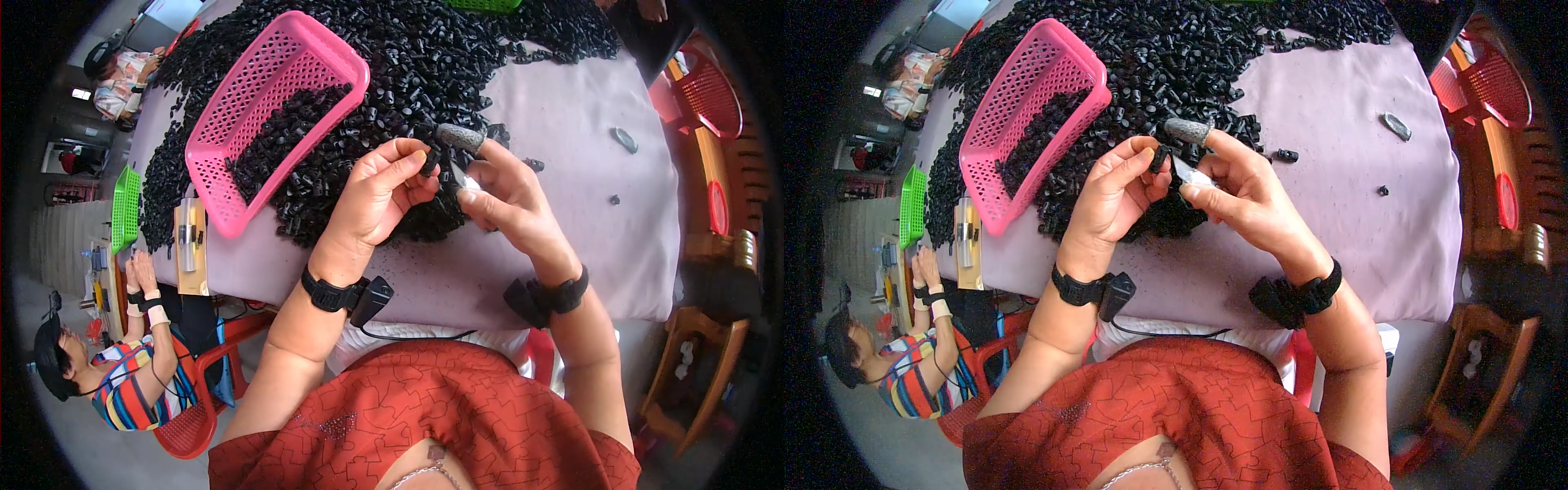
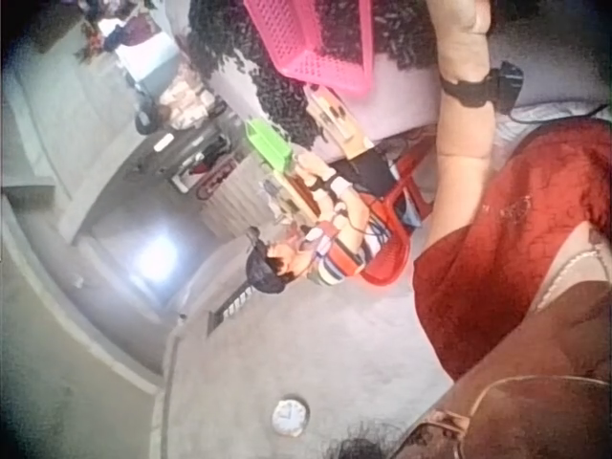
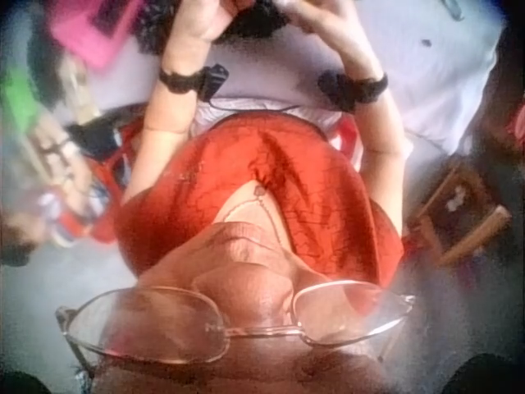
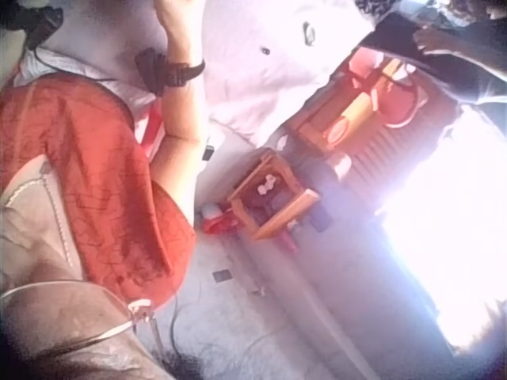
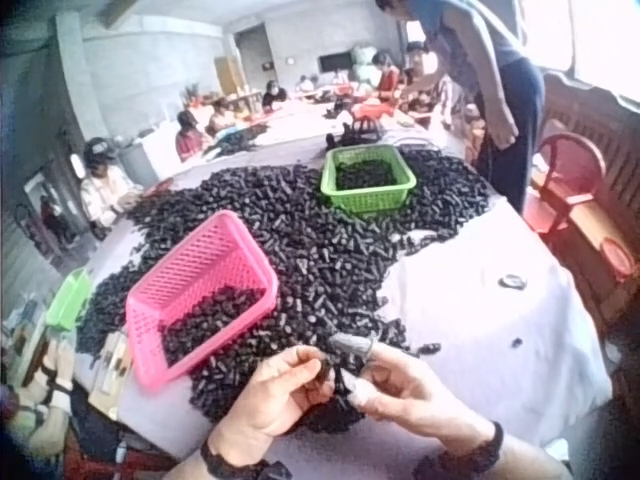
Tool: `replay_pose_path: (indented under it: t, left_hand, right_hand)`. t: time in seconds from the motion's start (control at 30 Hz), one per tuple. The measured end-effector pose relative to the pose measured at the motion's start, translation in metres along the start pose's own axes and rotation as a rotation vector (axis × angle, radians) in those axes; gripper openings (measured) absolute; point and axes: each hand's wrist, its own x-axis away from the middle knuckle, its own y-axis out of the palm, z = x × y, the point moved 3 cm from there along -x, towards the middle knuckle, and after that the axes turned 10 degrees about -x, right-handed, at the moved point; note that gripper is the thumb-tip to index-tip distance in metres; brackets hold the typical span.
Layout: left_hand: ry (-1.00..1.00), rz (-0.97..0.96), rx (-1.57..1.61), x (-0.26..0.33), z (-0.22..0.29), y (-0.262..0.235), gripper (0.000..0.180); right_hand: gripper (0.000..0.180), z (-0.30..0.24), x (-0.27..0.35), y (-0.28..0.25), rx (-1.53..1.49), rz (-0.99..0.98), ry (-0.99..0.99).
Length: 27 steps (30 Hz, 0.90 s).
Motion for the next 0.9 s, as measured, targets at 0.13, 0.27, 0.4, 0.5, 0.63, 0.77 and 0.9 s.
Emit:
replay_pose_path:
  t: [0.13,0.27,0.4,0.5,0.63,0.77,0.9]
  left_hand:
    - [-0.067,0.0,0.095,-0.0017,-0.0069,-0.0047,0.012]
    - [-0.087,-0.035,0.103,-0.0002,-0.005,-0.0021,0.021]
    - [-0.065,-0.052,0.102,0.0,-0.0028,0.0013,0.029]
    - [-0.051,-0.079,0.096,-0.0011,-0.0033,-0.0004,0.034]
    - [-0.032,-0.071,0.097,-0.0016,-0.0028,-0.0001,0.034]
    - [-0.012,-0.041,0.047,-0.0014,-0.0024,0.0024,0.033]
    - [-0.01,-0.067,0.045,-0.0021,-0.0025,0.0038,0.033]
  right_hand:
    - [0.056,0.0014,-0.0007,0.0038,0.061,-0.011,0.06]
    - [0.054,0.0067,-0.0023,0.0013,0.056,0.006,0.048]
    - [0.051,0.0066,-0.0022,-0.0002,0.04,-0.008,0.076]
    - [0.051,0.0054,-0.0016,0.0028,0.048,-0.034,0.08]
    - [0.053,0.0054,-0.0015,0.0027,0.055,-0.05,0.062]
    - [0.054,0.0041,-0.0014,0.0045,0.08,-0.034,0.062]
    - [0.053,0.005,-0.0012,0.003,0.085,-0.035,0.068]
